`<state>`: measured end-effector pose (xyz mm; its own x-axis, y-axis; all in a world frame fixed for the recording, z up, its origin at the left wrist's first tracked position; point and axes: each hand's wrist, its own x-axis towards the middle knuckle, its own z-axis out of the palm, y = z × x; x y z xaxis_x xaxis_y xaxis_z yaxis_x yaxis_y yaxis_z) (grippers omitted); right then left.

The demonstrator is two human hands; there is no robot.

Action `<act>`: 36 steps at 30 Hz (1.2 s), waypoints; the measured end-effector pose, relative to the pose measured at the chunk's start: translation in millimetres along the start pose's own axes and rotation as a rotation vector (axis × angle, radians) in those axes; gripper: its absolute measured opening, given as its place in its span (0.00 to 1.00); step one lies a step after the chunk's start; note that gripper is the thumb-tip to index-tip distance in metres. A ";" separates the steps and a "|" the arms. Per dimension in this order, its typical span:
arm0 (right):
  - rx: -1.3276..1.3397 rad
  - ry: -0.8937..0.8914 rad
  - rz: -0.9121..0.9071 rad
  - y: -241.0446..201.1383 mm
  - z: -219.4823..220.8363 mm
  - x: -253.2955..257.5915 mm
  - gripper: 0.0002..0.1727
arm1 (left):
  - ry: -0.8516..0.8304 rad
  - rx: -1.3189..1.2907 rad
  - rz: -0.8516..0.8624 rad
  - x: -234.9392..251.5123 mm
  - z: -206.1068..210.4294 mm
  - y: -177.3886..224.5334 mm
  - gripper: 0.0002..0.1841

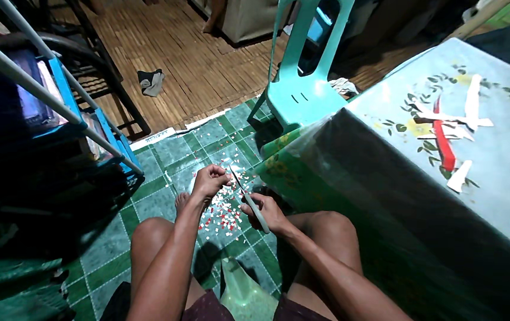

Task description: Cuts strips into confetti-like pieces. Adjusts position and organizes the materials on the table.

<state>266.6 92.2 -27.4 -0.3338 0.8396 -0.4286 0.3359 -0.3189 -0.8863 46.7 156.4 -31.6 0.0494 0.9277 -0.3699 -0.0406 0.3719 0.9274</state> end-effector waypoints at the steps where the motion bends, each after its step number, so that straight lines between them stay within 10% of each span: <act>1: 0.007 -0.001 -0.008 0.1 -0.3 0.0 0.29 | 0.000 0.003 0.003 0.5 0.1 -0.3 0.11; 36: 0.036 -0.132 -0.040 -0.9 -11.3 -4.3 0.31 | -0.116 0.050 0.020 -4.1 -11.0 3.4 0.13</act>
<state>277.7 93.8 -22.8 -0.4598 0.7876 -0.4101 0.2887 -0.3042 -0.9078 35.4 154.2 -27.5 0.1647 0.9239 -0.3454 0.0068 0.3492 0.9370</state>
